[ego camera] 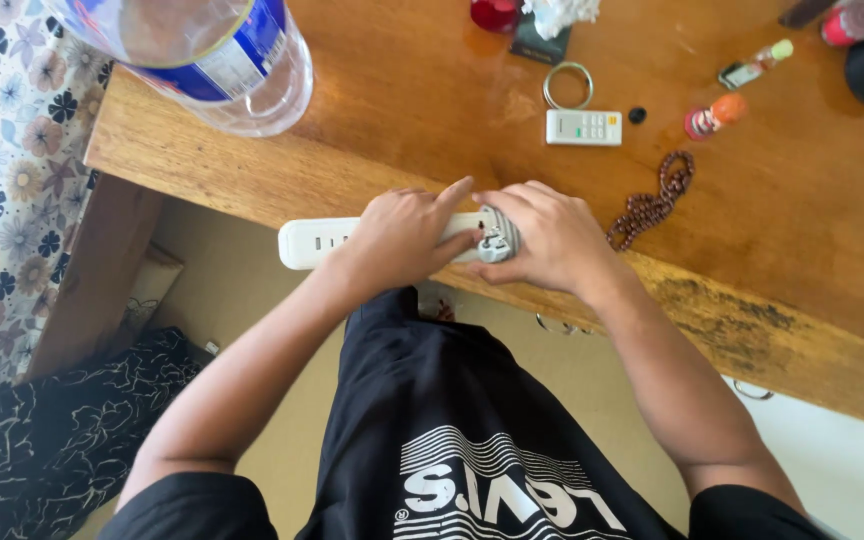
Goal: Organizing various household items on a desk and wrapping an extension cord cable.
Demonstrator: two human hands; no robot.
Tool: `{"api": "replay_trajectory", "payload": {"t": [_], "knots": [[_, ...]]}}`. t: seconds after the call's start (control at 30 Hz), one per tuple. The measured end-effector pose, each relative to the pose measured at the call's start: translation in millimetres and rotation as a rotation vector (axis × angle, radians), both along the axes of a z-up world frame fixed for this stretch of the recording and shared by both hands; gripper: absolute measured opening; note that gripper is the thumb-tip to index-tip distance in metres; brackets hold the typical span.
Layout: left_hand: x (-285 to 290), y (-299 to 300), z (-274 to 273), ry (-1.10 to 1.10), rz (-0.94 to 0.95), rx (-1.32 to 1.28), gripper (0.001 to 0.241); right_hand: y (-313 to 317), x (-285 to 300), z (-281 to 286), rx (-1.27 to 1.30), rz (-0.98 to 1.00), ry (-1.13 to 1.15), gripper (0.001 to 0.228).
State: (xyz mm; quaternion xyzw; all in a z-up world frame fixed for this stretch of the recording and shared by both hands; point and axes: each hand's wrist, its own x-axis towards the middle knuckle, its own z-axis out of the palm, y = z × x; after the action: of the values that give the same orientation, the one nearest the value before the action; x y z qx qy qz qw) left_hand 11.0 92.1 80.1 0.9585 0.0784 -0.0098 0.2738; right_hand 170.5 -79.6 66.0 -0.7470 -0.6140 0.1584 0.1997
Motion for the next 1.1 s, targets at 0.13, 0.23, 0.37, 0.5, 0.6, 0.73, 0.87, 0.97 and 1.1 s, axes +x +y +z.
{"api": "replay_trajectory", "payload": {"t": [0.13, 0.23, 0.37, 0.5, 0.6, 0.73, 0.87, 0.97, 1.1], "knots": [[-32, 41, 83, -0.238, -0.062, -0.120, 0.064, 24, 11, 24, 0.014, -0.193, 0.003, 0.065], [-88, 124, 142, -0.137, -0.212, -0.532, 0.041, 57, 33, 31, 0.029, -0.326, -0.031, 0.057], [-169, 290, 37, -0.568, -0.027, -0.818, 0.036, 118, 73, 24, 0.076, -0.433, -0.036, 0.055], [-134, 413, -31, -0.891, 0.495, -1.044, 0.029, 190, 113, 1, 0.146, -0.550, 0.034, 0.052], [-63, 443, -35, -0.809, 0.687, -1.024, 0.018, 238, 147, -19, 0.208, -0.566, 0.021, 0.050], [20, 460, -49, -0.374, 0.524, -0.842, 0.020, 292, 186, -24, 0.095, -0.580, -0.048, 0.049], [81, 479, -78, -0.214, 0.367, -0.651, 0.026, 329, 235, -55, 0.022, -0.588, -0.060, 0.049], [110, 487, -98, -0.138, 0.265, -0.374, 0.032, 345, 265, -91, 0.079, -0.530, -0.082, 0.050], [135, 493, -123, -0.081, 0.213, -0.020, 0.051, 360, 288, -128, 0.082, -0.492, -0.053, 0.052]]}}
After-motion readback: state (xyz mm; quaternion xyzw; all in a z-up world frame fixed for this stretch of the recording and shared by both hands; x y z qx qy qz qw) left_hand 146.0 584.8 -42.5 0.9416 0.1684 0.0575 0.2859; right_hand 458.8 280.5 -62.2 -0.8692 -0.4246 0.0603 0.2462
